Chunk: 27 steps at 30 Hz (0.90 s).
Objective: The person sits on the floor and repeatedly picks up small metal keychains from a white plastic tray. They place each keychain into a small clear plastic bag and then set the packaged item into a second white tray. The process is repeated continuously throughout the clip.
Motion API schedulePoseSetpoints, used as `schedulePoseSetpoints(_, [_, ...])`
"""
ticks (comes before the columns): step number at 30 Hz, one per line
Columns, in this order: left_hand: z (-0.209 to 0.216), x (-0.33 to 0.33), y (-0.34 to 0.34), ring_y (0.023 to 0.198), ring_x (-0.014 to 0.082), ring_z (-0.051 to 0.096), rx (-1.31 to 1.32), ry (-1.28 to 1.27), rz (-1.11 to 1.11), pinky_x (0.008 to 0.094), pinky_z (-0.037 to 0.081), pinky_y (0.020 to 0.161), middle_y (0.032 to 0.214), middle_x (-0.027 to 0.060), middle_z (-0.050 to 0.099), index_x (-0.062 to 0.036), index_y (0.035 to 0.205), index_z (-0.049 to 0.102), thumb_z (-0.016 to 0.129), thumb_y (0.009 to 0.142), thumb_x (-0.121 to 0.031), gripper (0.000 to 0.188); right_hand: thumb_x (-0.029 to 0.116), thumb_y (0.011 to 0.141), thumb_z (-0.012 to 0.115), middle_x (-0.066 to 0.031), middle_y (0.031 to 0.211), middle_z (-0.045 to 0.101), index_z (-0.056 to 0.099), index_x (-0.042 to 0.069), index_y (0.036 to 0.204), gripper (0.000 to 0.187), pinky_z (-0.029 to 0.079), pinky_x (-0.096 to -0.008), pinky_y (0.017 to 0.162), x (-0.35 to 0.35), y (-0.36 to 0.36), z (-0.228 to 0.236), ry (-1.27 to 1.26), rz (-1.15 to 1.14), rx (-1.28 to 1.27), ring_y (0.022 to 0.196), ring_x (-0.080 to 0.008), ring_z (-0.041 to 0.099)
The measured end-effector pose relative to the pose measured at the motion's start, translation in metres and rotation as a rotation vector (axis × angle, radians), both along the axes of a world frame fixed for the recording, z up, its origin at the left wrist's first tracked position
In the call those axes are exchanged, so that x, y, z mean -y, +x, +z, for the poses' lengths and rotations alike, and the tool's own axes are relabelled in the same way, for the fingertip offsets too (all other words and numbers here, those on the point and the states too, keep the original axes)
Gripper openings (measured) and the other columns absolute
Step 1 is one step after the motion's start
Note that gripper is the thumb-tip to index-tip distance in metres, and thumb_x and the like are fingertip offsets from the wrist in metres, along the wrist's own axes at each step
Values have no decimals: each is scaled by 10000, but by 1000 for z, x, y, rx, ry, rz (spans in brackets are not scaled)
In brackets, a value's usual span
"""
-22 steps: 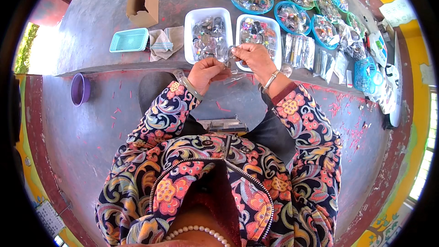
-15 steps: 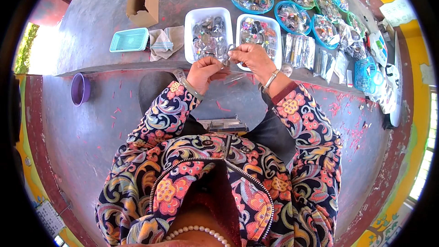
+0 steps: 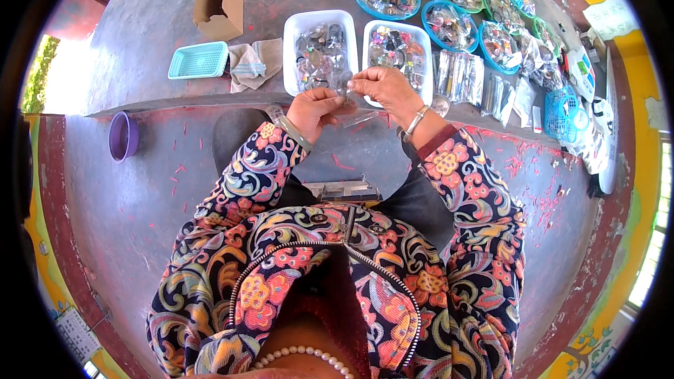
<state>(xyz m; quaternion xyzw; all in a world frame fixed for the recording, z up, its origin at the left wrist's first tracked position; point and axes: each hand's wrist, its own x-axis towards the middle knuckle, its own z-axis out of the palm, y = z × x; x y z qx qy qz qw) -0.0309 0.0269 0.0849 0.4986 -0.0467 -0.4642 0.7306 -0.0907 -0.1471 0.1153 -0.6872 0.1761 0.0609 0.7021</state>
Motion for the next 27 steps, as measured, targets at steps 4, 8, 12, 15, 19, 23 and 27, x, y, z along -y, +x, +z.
schedulePoseSetpoints(4, [-4,-1,1,772,208,626,-7,-29,-3,220,493,549,817,127,615,6,821,533,562,792,-48,67,194,725,663,8,683,577,626,-2,798,212,379,-194,544,1,0,-1,-6,31,14,604,-59,488])
schedulePoseSetpoints(8, [-5,0,1,766,205,624,17,-32,-57,221,498,570,809,106,605,-1,825,524,571,786,-44,75,186,726,660,16,658,568,625,-4,788,203,368,-209,516,-1,0,-2,-11,42,58,581,-52,470])
schedulePoseSetpoints(12, [-3,3,-3,781,199,620,-79,-69,-53,220,502,581,801,87,593,-6,824,521,575,782,-40,76,198,727,656,9,623,566,623,-10,755,212,377,-219,517,4,0,-16,-117,28,86,567,-54,467])
schedulePoseSetpoints(15, [-1,4,-3,786,196,619,-102,-64,-47,220,505,586,804,83,589,-12,816,519,576,780,-33,70,209,728,654,-5,608,568,620,-15,735,228,386,-220,524,6,2,-21,-177,15,94,567,-57,472])
schedulePoseSetpoints(19, [-3,0,0,786,209,621,-120,-69,-25,217,505,589,807,84,591,-17,814,512,568,783,-21,64,205,728,652,-14,611,570,615,-21,727,229,390,-218,533,-1,4,-16,-175,-2,118,581,-57,475])
schedulePoseSetpoints(23, [-4,-1,2,805,234,621,-136,-68,5,216,504,586,823,97,597,-15,820,508,555,788,-11,57,172,725,649,-9,637,577,617,-14,740,190,397,-214,555,-5,1,-6,-153,35,103,601,-57,480])
schedulePoseSetpoints(27, [-5,0,2,825,244,618,-144,-48,25,215,503,584,830,105,599,-13,822,510,554,796,-25,53,146,718,653,-7,658,585,620,-8,756,162,401,-212,568,-2,0,-14,-120,81,86,610,-57,483])
